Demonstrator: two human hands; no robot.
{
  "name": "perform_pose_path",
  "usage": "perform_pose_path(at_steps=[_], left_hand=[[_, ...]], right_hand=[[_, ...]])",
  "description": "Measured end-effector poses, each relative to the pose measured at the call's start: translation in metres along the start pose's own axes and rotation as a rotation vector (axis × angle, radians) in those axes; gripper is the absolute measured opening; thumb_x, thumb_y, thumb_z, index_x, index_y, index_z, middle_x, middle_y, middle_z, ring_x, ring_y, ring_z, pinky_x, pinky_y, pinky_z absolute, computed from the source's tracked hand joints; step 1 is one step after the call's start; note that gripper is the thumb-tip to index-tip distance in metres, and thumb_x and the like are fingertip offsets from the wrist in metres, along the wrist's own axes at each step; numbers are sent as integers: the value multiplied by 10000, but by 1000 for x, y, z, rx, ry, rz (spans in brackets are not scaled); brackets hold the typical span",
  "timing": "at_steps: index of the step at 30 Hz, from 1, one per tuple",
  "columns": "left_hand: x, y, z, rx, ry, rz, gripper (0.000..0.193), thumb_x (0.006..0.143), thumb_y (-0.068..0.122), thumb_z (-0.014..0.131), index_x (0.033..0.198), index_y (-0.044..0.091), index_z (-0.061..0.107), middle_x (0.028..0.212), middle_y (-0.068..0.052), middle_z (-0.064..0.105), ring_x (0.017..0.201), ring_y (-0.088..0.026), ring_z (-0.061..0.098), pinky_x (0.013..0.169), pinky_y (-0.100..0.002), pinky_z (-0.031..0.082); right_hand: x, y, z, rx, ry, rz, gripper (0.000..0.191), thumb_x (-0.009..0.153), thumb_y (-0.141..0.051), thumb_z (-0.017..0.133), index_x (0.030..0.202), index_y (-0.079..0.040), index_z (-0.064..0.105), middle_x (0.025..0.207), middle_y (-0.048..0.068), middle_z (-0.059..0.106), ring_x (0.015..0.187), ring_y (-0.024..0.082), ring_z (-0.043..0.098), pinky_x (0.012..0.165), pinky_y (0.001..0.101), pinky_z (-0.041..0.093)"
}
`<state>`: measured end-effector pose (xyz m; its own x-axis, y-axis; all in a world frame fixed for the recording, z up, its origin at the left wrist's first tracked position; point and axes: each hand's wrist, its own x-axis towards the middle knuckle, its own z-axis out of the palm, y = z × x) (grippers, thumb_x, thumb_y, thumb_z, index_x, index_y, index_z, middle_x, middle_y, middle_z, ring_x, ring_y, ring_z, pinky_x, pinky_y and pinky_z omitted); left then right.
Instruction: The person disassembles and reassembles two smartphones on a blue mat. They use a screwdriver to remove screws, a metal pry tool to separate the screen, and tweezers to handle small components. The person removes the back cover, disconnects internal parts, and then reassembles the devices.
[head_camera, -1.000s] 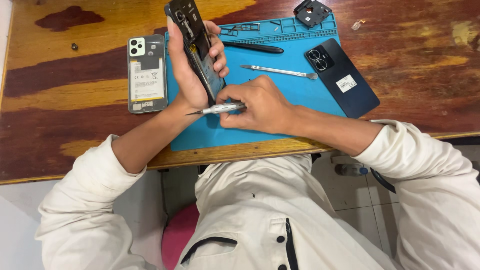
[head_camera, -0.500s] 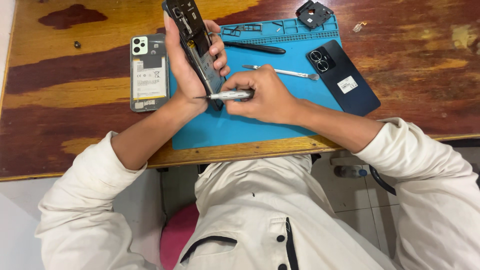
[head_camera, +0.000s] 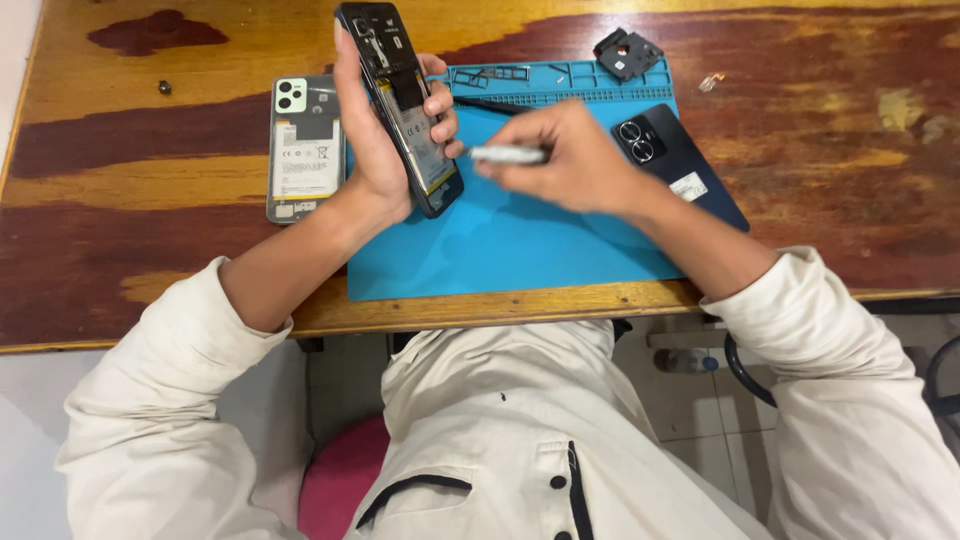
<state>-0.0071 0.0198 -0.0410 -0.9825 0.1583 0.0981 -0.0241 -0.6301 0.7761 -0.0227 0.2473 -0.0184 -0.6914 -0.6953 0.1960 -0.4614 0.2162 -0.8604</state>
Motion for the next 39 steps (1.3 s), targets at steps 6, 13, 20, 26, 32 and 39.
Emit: perform_pose_path(at_steps=[6,13,20,26,32,39], left_hand=[[0,0,1,12,3,-2,912,859,932,395,1131,75,549,781,12,445,651,-133,463,594,-334,419],[1,1,3,10,8,-17,905,854,937,396,1113,84,552,763,24,429,627,-125,436,583,-325,407],[3,3,0,-26,16,-62,934,819,942,422,1135,74,557,763,18,451,632,-131,462,595,-332,433],[7,11,1,48,108,-60,840,817,900,499,1133,121,500,803,-19,537,652,-140,550,588,-344,507],[9,22,4,53,130,-90,798,817,882,509,1036,115,518,876,-60,622,696,-186,622,607,-396,559],[12,36,5,-82,32,-138,838,809,863,440,1027,74,616,925,-69,612,853,-235,663,832,-521,614]], right_hand=[[-2,-5,40,-69,-3,-196,208,914,-77,787,1121,-59,780,898,48,786,736,28,655,664,218,525],[-3,-11,41,-258,-11,-300,274,853,-41,758,1127,-57,743,849,111,750,684,97,672,620,253,532],[3,-14,2,-282,73,-244,164,923,-52,684,1085,-28,685,758,76,695,617,130,662,564,274,507],[11,8,-44,-605,-104,-33,135,926,-109,705,1030,-27,733,699,141,690,558,230,656,545,360,490],[11,9,-32,-607,-182,-60,228,838,-72,714,1059,-34,755,836,142,745,658,277,698,617,391,529],[12,7,-33,-622,-163,-47,260,832,-68,716,1088,-41,754,853,157,744,677,301,705,624,401,539]])
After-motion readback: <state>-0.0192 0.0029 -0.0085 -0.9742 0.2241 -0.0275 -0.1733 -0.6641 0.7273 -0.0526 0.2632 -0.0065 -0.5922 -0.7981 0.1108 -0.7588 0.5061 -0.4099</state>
